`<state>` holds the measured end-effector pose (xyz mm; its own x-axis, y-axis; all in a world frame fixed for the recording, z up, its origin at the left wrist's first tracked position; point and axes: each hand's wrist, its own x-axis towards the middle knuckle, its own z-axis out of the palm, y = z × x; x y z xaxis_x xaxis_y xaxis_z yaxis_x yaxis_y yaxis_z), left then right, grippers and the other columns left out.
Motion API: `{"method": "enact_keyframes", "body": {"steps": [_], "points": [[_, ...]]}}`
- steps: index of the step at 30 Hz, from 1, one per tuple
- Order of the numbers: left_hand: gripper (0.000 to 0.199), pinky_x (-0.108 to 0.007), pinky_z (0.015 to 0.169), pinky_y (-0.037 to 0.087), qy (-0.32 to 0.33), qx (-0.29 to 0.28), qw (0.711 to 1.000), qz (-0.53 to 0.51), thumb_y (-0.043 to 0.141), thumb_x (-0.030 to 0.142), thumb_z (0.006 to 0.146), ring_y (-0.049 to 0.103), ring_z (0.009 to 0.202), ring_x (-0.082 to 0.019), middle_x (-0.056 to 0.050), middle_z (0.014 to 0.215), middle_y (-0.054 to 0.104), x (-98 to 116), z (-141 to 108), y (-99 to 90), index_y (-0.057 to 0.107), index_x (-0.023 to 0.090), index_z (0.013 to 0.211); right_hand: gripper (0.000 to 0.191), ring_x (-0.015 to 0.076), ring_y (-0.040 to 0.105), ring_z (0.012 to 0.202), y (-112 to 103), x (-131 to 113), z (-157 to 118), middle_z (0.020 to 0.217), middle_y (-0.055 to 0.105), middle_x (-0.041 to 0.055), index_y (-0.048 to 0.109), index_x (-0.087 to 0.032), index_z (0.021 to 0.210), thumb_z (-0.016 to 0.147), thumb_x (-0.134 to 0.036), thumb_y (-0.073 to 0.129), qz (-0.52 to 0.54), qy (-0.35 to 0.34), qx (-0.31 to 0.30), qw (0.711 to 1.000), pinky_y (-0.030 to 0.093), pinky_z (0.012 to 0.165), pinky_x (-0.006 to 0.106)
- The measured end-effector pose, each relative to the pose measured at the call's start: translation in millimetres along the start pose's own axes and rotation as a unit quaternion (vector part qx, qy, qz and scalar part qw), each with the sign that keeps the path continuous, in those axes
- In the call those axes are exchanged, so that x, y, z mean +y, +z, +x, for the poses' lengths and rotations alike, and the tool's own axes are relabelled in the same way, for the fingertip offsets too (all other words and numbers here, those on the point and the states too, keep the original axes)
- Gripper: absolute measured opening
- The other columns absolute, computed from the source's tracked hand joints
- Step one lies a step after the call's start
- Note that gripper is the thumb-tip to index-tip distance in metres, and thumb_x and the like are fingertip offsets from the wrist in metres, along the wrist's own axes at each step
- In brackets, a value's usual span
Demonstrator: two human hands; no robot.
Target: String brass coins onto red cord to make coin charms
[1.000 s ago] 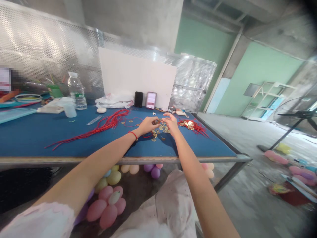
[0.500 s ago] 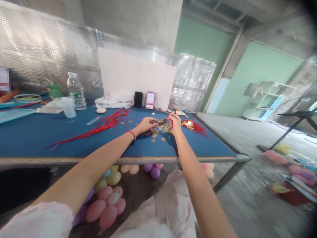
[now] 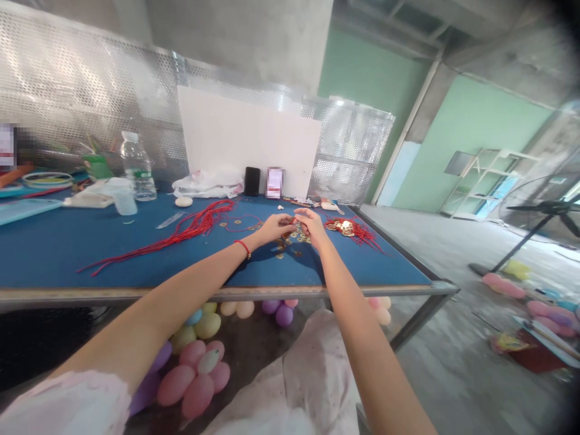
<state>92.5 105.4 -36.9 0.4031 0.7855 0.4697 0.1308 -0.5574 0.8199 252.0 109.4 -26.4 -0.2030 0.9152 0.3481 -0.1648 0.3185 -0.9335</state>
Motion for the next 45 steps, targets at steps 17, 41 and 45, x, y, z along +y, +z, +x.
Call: {"method": "enact_keyframes", "body": {"steps": [17, 41, 45], "points": [[0.018, -0.022, 0.041, 0.025, -0.100, 0.044, 0.987, -0.115, 0.064, 0.033, 0.067, 0.040, 0.041, -0.007, 0.002, 0.049, 0.052, 7, 0, -7.1, 0.061, 0.015, 0.065, 0.025, 0.0057, 0.034, 0.042, 1, -5, -2, 0.055, 0.058, -0.0044, 0.060, -0.019, 0.082, 0.063, -0.035, 0.067, -0.038, -0.024, 0.076, 0.996, 0.022, 0.041, 0.019], [0.023, -0.024, 0.043, 0.022, -0.094, 0.049, 0.987, -0.123, 0.065, 0.034, 0.067, 0.035, 0.043, -0.007, 0.004, 0.047, 0.042, 9, -2, -9.6, 0.055, 0.016, 0.056, 0.015, 0.0086, 0.039, 0.045, 5, -4, -2, 0.053, 0.055, -0.0045, 0.059, -0.020, 0.078, 0.067, -0.030, 0.063, -0.065, -0.029, 0.058, 0.996, 0.024, 0.044, 0.021], [0.021, -0.024, 0.043, 0.021, -0.099, 0.072, 0.986, -0.116, 0.064, 0.035, 0.066, 0.034, 0.041, -0.007, 0.005, 0.046, 0.042, 9, -3, -10.5, 0.057, 0.017, 0.058, 0.015, 0.0099, 0.039, 0.046, 3, 3, 1, 0.055, 0.056, -0.0047, 0.059, -0.021, 0.082, 0.070, -0.029, 0.061, -0.111, -0.035, 0.040, 0.992, 0.030, 0.048, 0.022]]}}
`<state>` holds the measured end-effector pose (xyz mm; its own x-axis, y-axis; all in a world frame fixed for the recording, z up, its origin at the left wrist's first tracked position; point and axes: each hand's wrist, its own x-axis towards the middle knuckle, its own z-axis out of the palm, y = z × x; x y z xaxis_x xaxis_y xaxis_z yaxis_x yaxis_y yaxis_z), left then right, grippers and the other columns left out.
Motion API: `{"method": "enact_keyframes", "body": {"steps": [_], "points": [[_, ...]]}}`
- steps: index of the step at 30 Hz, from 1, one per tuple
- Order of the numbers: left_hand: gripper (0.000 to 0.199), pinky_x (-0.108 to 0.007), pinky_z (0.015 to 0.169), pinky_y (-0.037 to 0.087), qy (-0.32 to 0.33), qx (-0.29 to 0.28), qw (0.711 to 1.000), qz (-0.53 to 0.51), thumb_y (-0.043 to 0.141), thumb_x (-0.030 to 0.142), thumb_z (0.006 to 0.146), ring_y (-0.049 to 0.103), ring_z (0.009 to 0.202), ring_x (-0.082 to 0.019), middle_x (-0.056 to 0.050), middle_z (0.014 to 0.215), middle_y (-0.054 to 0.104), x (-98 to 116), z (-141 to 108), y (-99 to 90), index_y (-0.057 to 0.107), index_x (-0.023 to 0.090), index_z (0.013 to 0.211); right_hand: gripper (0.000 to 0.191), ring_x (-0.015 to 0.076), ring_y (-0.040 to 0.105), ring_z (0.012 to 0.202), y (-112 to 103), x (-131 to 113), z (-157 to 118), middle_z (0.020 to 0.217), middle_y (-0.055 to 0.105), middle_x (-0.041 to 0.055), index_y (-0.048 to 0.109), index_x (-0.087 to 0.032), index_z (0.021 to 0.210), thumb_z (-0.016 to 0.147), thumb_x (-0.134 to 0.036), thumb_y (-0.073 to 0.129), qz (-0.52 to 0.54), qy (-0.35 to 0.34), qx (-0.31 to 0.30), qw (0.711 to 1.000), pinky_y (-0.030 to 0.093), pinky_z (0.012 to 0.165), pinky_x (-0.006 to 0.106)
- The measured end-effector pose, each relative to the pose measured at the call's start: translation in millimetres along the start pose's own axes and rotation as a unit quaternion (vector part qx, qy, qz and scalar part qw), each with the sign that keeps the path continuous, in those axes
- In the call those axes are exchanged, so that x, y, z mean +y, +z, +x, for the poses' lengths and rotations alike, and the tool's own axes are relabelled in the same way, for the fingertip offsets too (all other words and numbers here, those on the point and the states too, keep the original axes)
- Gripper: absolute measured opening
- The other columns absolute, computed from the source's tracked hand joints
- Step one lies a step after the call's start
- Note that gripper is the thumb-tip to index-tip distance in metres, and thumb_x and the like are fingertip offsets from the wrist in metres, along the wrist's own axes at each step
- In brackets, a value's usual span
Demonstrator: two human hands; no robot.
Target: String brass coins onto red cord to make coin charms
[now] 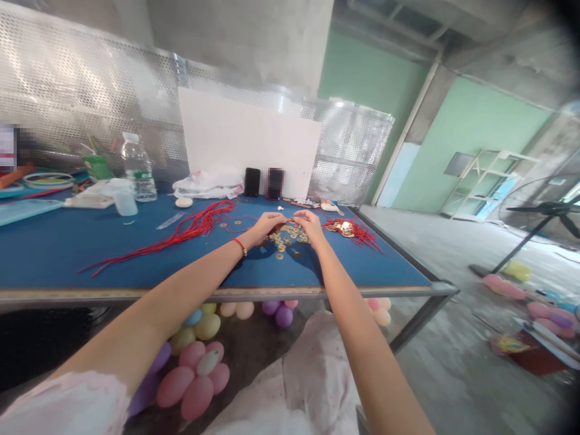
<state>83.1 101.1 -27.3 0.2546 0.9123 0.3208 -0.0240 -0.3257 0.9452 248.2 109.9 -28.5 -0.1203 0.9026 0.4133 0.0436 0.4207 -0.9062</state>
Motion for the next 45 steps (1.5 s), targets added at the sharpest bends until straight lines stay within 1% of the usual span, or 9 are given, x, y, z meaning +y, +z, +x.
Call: {"method": "enact_keyframes", "body": {"steps": [3, 6, 9, 19, 25, 27, 34, 39, 45], "points": [[0.020, -0.023, 0.043, 0.022, 0.004, 0.008, 1.000, -0.001, 0.062, 0.033, 0.066, 0.035, 0.042, -0.008, 0.005, 0.045, 0.042, 0, -1, -0.4, 0.056, 0.017, 0.057, 0.010, 0.0143, 0.050, 0.064, 1, 4, 0, 0.064, 0.059, -0.0021, 0.059, -0.021, 0.076, 0.074, -0.031, 0.058, -0.104, -0.064, 0.035, 0.992, 0.038, 0.063, 0.025], [0.019, -0.023, 0.042, 0.022, 0.009, 0.020, 1.000, 0.001, 0.060, 0.032, 0.066, 0.034, 0.041, -0.008, 0.005, 0.044, 0.041, 1, -1, -0.5, 0.053, 0.017, 0.055, 0.011, 0.0166, 0.051, 0.078, 3, 5, -2, 0.075, 0.061, -0.0003, 0.061, -0.022, 0.074, 0.077, -0.033, 0.058, -0.204, -0.134, 0.047, 0.969, 0.038, 0.077, 0.028], [0.020, -0.023, 0.043, 0.022, 0.017, 0.036, 0.999, 0.012, 0.058, 0.031, 0.066, 0.034, 0.041, -0.007, 0.005, 0.043, 0.041, 1, -1, -0.3, 0.051, 0.017, 0.053, 0.014, 0.0167, 0.050, 0.080, 4, 4, -2, 0.078, 0.061, 0.0001, 0.059, -0.022, 0.072, 0.080, -0.031, 0.052, -0.219, -0.159, 0.038, 0.962, 0.037, 0.082, 0.029], [0.020, -0.023, 0.042, 0.021, 0.007, 0.078, 0.997, 0.024, 0.059, 0.031, 0.063, 0.032, 0.040, -0.007, 0.006, 0.042, 0.039, 2, 0, -0.3, 0.049, 0.017, 0.051, 0.013, 0.0131, 0.048, 0.060, 6, 7, 0, 0.061, 0.057, -0.0018, 0.064, -0.019, 0.072, 0.073, -0.031, 0.060, -0.123, -0.109, -0.044, 0.985, 0.036, 0.058, 0.024], [0.021, -0.022, 0.042, 0.020, 0.001, 0.091, 0.995, 0.039, 0.060, 0.030, 0.064, 0.032, 0.040, -0.006, 0.006, 0.042, 0.039, 1, 0, 0.1, 0.049, 0.017, 0.051, 0.014, 0.0137, 0.051, 0.064, 3, 4, 2, 0.064, 0.060, -0.0013, 0.064, -0.019, 0.068, 0.073, -0.031, 0.059, -0.114, -0.119, -0.017, 0.986, 0.038, 0.063, 0.024], [0.021, -0.022, 0.040, 0.019, -0.013, 0.079, 0.996, 0.046, 0.060, 0.029, 0.065, 0.031, 0.039, -0.006, 0.006, 0.042, 0.038, 1, 0, 0.1, 0.048, 0.018, 0.051, 0.016, 0.0144, 0.053, 0.068, 2, 2, 2, 0.068, 0.062, -0.0006, 0.065, -0.019, 0.071, 0.074, -0.033, 0.059, -0.088, -0.121, -0.014, 0.989, 0.040, 0.067, 0.025], [0.018, -0.023, 0.038, 0.021, -0.060, -0.068, 0.996, 0.014, 0.062, 0.031, 0.068, 0.031, 0.037, -0.007, 0.005, 0.043, 0.038, -7, 3, 1.4, 0.057, 0.017, 0.057, 0.021, 0.0132, 0.056, 0.070, 1, 4, 1, 0.072, 0.063, -0.0003, 0.064, -0.018, 0.075, 0.071, -0.039, 0.062, -0.017, -0.089, -0.033, 0.995, 0.043, 0.070, 0.025], [0.020, -0.023, 0.041, 0.026, -0.027, -0.063, 0.997, -0.025, 0.065, 0.032, 0.069, 0.037, 0.041, -0.008, 0.004, 0.046, 0.043, -9, 5, 0.6, 0.057, 0.017, 0.058, 0.021, 0.0098, 0.048, 0.056, 1, 11, 5, 0.060, 0.057, -0.0028, 0.059, -0.017, 0.069, 0.065, -0.036, 0.066, -0.017, -0.032, -0.006, 0.999, 0.038, 0.056, 0.022], [0.026, -0.023, 0.043, 0.026, -0.012, -0.019, 0.999, -0.033, 0.069, 0.038, 0.068, 0.039, 0.042, -0.008, 0.003, 0.048, 0.046, -8, 6, -0.9, 0.057, 0.016, 0.061, 0.020, 0.0087, 0.042, 0.052, 2, 10, 4, 0.059, 0.056, -0.0030, 0.060, -0.017, 0.073, 0.066, -0.035, 0.064, -0.021, 0.004, -0.046, 0.999, 0.033, 0.051, 0.022]]}}
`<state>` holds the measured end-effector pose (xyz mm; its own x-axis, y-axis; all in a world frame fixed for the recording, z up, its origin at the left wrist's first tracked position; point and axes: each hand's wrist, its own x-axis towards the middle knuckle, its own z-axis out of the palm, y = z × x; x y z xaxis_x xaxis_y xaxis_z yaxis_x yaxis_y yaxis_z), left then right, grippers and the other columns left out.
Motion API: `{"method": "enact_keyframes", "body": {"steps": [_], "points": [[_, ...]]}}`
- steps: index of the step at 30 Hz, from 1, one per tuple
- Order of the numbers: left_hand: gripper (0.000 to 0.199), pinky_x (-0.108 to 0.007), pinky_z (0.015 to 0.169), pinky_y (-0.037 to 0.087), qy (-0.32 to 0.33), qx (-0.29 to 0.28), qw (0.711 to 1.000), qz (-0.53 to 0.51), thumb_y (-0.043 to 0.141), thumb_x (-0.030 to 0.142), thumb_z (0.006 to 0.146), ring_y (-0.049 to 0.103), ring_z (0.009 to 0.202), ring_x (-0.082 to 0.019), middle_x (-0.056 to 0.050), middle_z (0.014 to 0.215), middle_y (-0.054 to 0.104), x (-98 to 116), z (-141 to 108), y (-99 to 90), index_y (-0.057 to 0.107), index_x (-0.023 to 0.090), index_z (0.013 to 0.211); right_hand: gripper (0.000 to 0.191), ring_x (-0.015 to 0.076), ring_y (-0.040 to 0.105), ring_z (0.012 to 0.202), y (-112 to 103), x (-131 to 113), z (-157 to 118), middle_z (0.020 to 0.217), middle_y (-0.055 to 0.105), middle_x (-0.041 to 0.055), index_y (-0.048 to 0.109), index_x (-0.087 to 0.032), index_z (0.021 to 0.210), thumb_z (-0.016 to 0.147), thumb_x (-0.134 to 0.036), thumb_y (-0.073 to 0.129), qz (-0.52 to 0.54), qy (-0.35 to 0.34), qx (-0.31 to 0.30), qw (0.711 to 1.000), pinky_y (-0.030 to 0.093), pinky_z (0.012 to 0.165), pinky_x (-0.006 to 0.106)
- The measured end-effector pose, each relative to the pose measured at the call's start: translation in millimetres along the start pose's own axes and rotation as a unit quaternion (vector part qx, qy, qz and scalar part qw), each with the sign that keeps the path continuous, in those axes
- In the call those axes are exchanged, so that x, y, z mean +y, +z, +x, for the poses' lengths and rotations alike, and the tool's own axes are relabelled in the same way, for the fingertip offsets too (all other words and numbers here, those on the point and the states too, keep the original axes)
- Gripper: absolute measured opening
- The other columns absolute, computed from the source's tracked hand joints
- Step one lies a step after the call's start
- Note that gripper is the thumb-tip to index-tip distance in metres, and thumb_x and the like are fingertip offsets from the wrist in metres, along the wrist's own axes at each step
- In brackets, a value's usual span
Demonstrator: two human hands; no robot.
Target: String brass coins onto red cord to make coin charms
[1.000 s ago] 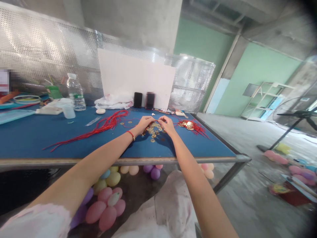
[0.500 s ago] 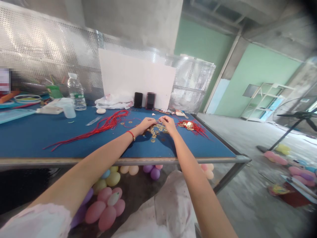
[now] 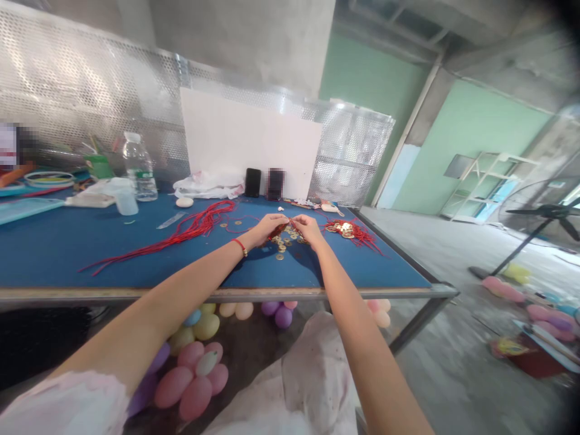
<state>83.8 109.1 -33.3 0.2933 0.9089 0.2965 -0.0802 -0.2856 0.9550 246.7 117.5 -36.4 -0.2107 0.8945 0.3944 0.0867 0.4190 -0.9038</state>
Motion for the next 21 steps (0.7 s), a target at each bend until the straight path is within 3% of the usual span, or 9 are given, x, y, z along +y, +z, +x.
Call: {"method": "enact_keyframes", "body": {"steps": [10, 21], "points": [[0.029, -0.021, 0.046, 0.027, 0.004, 0.042, 0.999, 0.030, 0.071, 0.041, 0.068, 0.039, 0.045, -0.007, 0.003, 0.052, 0.049, -1.5, -0.5, -1.2, 0.061, 0.015, 0.066, 0.025, 0.0104, 0.045, 0.058, -0.2, -3.2, -1.8, 0.063, 0.057, -0.0013, 0.068, -0.016, 0.082, 0.071, -0.037, 0.060, -0.023, -0.026, 0.003, 0.999, 0.035, 0.055, 0.023], [0.030, -0.022, 0.048, 0.030, 0.021, 0.068, 0.994, 0.081, 0.071, 0.044, 0.064, 0.041, 0.048, -0.009, 0.003, 0.053, 0.051, 0.4, -2.3, 0.0, 0.064, 0.014, 0.067, 0.021, 0.0080, 0.039, 0.051, 1.9, -9.8, -6.4, 0.058, 0.052, -0.0035, 0.066, -0.016, 0.079, 0.069, -0.034, 0.062, 0.008, 0.002, -0.004, 1.000, 0.030, 0.050, 0.022]]}}
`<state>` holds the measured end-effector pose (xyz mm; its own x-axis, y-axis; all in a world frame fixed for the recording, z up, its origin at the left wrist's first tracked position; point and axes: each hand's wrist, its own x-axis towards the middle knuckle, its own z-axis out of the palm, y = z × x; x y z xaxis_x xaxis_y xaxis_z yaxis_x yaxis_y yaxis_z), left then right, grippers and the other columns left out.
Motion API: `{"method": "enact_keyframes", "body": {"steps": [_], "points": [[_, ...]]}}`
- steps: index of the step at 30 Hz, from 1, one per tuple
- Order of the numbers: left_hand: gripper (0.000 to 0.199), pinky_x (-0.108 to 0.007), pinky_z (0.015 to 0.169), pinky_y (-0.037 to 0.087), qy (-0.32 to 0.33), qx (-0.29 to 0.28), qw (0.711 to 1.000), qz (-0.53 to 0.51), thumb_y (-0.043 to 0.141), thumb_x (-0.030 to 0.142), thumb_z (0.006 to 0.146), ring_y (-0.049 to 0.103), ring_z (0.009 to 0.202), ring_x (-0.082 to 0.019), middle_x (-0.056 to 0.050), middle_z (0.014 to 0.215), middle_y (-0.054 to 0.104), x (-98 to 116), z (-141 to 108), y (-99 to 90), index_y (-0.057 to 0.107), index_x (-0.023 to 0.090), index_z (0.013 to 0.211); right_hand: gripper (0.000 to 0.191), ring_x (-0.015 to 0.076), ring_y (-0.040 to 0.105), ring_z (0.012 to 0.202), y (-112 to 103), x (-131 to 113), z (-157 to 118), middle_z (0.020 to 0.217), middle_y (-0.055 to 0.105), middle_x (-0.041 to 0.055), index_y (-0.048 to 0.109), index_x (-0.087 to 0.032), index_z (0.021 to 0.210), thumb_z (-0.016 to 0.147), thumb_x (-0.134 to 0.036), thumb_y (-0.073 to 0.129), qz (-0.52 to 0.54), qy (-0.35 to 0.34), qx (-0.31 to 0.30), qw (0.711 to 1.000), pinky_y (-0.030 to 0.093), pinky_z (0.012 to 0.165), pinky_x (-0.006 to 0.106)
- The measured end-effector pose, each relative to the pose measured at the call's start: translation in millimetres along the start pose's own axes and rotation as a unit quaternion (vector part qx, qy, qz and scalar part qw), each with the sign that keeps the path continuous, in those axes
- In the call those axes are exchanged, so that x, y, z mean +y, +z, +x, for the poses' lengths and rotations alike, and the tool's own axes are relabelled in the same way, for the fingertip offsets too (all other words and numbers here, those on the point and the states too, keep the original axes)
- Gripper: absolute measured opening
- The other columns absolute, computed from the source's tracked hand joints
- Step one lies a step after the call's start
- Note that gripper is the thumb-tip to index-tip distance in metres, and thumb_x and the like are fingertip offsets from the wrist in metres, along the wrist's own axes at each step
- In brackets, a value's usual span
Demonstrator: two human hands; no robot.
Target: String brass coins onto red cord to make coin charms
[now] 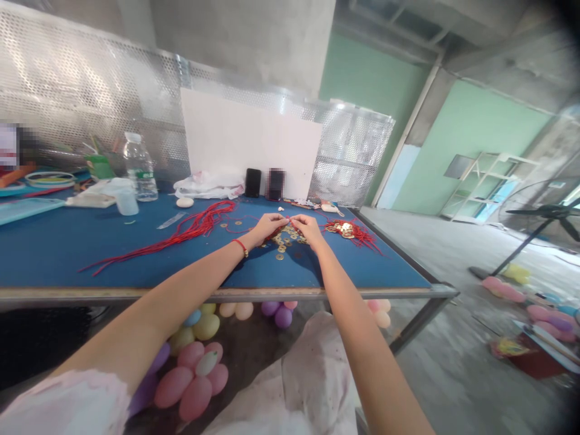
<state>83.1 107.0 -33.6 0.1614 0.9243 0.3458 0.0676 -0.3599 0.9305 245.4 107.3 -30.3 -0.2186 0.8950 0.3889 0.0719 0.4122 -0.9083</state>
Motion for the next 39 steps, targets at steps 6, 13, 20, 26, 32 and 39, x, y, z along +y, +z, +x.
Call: {"method": "enact_keyframes", "body": {"steps": [6, 13, 20, 26, 32, 39], "points": [[0.036, -0.024, 0.053, 0.036, -0.009, 0.023, 1.000, 0.018, 0.073, 0.048, 0.059, 0.047, 0.053, -0.011, 0.000, 0.058, 0.058, 3, -1, 1.1, 0.065, 0.014, 0.067, 0.026, 0.0094, 0.042, 0.054, 0, -1, 0, 0.062, 0.056, -0.0012, 0.066, -0.016, 0.075, 0.070, -0.041, 0.060, 0.017, 0.013, -0.009, 1.000, 0.030, 0.050, 0.022], [0.037, -0.024, 0.052, 0.033, 0.065, 0.036, 0.994, 0.082, 0.068, 0.049, 0.063, 0.044, 0.054, -0.011, 0.002, 0.055, 0.054, 1, 3, -0.8, 0.065, 0.014, 0.069, 0.027, 0.0101, 0.046, 0.057, 2, 3, 2, 0.067, 0.061, -0.0007, 0.065, -0.017, 0.081, 0.062, -0.037, 0.068, 0.006, 0.003, -0.019, 1.000, 0.036, 0.054, 0.023], [0.036, -0.024, 0.053, 0.033, 0.073, 0.007, 0.993, 0.094, 0.065, 0.050, 0.066, 0.043, 0.054, -0.011, 0.002, 0.058, 0.053, -3, 6, -0.3, 0.062, 0.014, 0.070, 0.022, 0.0141, 0.054, 0.070, -2, 8, 5, 0.072, 0.063, 0.0009, 0.063, -0.016, 0.075, 0.067, -0.037, 0.062, -0.046, -0.041, 0.015, 0.998, 0.042, 0.067, 0.026], [0.032, -0.022, 0.048, 0.029, -0.012, -0.062, 0.998, -0.009, 0.069, 0.045, 0.067, 0.041, 0.049, -0.008, 0.004, 0.057, 0.050, 1, 0, 1.6, 0.061, 0.015, 0.074, 0.023, 0.0144, 0.054, 0.071, -4, 12, 8, 0.072, 0.062, 0.0012, 0.063, -0.016, 0.075, 0.069, -0.038, 0.060, -0.060, -0.045, 0.027, 0.997, 0.042, 0.071, 0.027], [0.026, -0.020, 0.045, 0.029, -0.064, -0.060, 0.990, -0.109, 0.073, 0.036, 0.067, 0.044, 0.046, -0.008, 0.003, 0.056, 0.053, -4, 3, 1.2, 0.061, 0.015, 0.074, 0.022, 0.0118, 0.048, 0.062, -3, 14, 7, 0.064, 0.057, -0.0012, 0.061, -0.017, 0.072, 0.070, -0.038, 0.059, -0.082, -0.019, 0.014, 0.996, 0.037, 0.060, 0.024], [0.014, -0.020, 0.055, 0.043, -0.093, -0.020, 0.976, -0.195, 0.072, 0.023, 0.071, 0.057, 0.057, -0.010, -0.003, 0.066, 0.064, 8, 1, 1.1, 0.066, 0.011, 0.076, 0.017, 0.0110, 0.045, 0.057, -1, 16, 5, 0.058, 0.053, -0.0030, 0.056, -0.017, 0.065, 0.073, -0.032, 0.055, -0.186, -0.051, -0.037, 0.981, 0.032, 0.057, 0.023]]}}
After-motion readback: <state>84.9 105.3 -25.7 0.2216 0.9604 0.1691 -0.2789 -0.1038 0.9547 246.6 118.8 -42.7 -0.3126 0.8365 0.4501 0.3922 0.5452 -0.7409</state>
